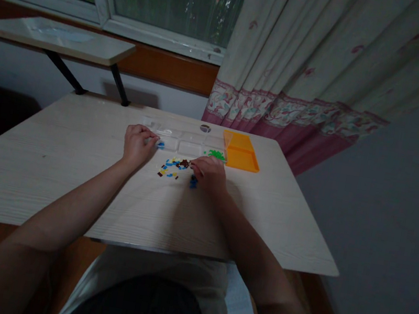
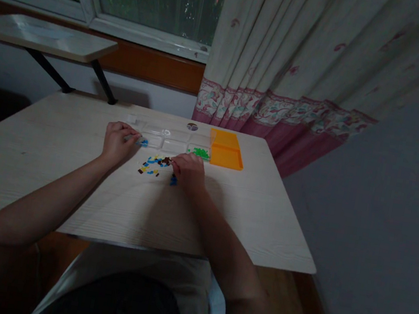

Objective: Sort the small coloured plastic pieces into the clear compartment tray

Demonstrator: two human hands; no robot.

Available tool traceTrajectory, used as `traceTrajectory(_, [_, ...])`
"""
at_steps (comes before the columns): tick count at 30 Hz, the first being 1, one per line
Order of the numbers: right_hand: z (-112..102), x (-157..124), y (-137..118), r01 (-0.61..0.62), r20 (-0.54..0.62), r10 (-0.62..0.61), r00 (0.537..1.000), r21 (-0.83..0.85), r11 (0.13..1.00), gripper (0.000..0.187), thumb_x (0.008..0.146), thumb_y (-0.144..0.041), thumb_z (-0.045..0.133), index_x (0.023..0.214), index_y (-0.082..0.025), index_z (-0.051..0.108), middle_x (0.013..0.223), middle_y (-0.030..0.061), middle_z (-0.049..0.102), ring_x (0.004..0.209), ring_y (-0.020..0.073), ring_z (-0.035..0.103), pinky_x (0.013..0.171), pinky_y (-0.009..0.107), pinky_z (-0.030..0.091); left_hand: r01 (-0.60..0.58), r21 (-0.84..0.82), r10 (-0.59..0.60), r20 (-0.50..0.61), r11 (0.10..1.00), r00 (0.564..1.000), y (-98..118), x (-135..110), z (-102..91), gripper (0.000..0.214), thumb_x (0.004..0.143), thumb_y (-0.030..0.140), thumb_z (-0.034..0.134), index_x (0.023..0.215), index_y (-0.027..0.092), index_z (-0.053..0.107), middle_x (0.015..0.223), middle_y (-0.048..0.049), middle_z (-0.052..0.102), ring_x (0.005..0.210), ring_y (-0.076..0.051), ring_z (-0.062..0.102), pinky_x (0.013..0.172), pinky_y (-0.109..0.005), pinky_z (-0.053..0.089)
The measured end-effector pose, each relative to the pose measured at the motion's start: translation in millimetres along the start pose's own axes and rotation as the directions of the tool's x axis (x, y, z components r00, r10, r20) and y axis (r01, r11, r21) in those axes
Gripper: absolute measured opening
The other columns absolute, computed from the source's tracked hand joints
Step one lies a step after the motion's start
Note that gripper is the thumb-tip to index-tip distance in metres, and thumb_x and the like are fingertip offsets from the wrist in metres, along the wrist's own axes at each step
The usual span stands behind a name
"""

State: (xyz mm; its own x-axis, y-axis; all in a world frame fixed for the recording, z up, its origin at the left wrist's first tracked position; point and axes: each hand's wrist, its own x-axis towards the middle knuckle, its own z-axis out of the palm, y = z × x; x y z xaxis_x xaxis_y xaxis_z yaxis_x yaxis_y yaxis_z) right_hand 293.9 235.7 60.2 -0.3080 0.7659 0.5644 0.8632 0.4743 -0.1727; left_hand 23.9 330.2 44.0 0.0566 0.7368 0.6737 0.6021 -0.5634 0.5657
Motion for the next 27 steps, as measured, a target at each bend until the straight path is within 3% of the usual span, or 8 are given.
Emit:
traceTrajectory(8, [-1.2, -1.1, 1.3, -0.069, 0.137, 0.069, 0.988, 0.001, 0.998, 0.018, 0.093, -0.030, 0.058, 0.099, -0.023, 0.074, 0.109, 0.0043, 0.072, 0.102, 0.0225, 0.056, 0.087, 0.038, 0.035, 0.103, 0.173, -0.117, 0.072, 0.980, 0.991, 6.6, 0.9, -1.0, 0.013, 0.087, 0.033, 0.065, 0.081, 0.022, 0.067, 0.095, -0.0056, 0.057, 0.105, -0.024, 0.043, 0.098, -0.043, 0.032])
traceTrajectory(27, [4.4, -2.2, -5.3, 0.008, 0.227, -0.002, 0.974, -0.026, 1.000, 0.021, 0.089, -0.025, 0.062, 0.107, -0.027, 0.073, 0.120, 0.0054, 0.067, 0.111, 0.0252, 0.050, 0.089, 0.040, 0.034, 0.019, 0.235, -0.033, 0.058, 0.972, 0.998, 0.1, -0.5, 2.7, 0.013, 0.085, 0.033, 0.068, 0.086, 0.020, 0.071, 0.095, -0.0067, 0.059, 0.103, -0.025, 0.046, 0.096, -0.045, 0.037])
